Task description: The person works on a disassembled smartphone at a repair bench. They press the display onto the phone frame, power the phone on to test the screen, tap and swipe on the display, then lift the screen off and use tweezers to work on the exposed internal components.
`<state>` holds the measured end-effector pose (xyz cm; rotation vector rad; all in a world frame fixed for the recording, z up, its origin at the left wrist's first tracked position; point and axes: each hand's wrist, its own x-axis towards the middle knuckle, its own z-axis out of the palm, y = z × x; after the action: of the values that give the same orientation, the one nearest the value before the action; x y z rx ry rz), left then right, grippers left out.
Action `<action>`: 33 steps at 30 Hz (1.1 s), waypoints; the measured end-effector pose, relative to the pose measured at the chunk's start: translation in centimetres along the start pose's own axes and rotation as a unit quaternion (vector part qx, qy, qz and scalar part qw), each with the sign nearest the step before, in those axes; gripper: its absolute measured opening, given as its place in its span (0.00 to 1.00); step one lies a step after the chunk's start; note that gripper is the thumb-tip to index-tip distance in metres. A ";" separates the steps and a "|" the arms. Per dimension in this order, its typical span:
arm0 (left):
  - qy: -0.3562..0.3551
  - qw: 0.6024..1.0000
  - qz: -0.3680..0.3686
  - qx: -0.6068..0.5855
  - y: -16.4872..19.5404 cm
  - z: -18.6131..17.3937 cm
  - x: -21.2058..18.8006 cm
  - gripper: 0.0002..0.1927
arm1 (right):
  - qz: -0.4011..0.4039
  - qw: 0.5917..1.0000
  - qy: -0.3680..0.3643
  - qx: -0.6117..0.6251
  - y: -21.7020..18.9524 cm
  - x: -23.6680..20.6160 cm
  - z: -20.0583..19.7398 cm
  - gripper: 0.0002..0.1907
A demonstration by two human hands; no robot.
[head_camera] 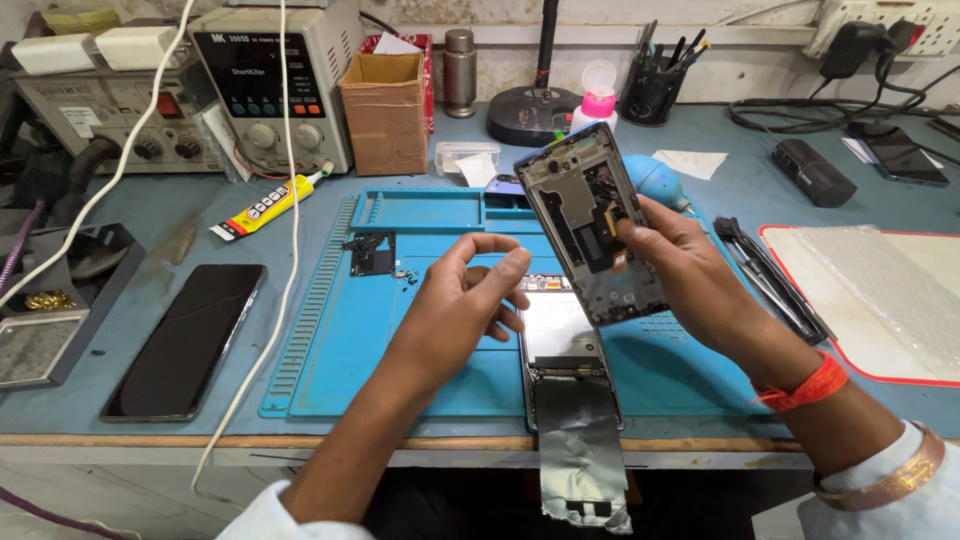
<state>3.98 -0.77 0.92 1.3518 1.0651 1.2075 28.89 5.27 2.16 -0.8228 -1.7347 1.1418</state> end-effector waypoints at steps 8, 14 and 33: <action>0.065 0.938 0.093 0.327 -0.6 4.7 -3.7 0.44 | -0.115 0.983 -0.028 -0.143 -1.2 -1.0 1.1 0.13; 0.018 0.874 0.126 0.468 -0.1 7.8 -6.3 0.48 | -0.194 0.951 0.012 -0.242 -1.6 -1.1 1.4 0.09; -0.254 0.925 0.086 0.270 1.6 -3.5 -2.4 0.44 | -0.291 0.870 0.048 -0.395 -3.3 -2.1 4.2 0.13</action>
<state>0.26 -2.89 2.21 2.0831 0.9398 0.6213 25.65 0.81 3.78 -0.7029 -2.1667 -0.0492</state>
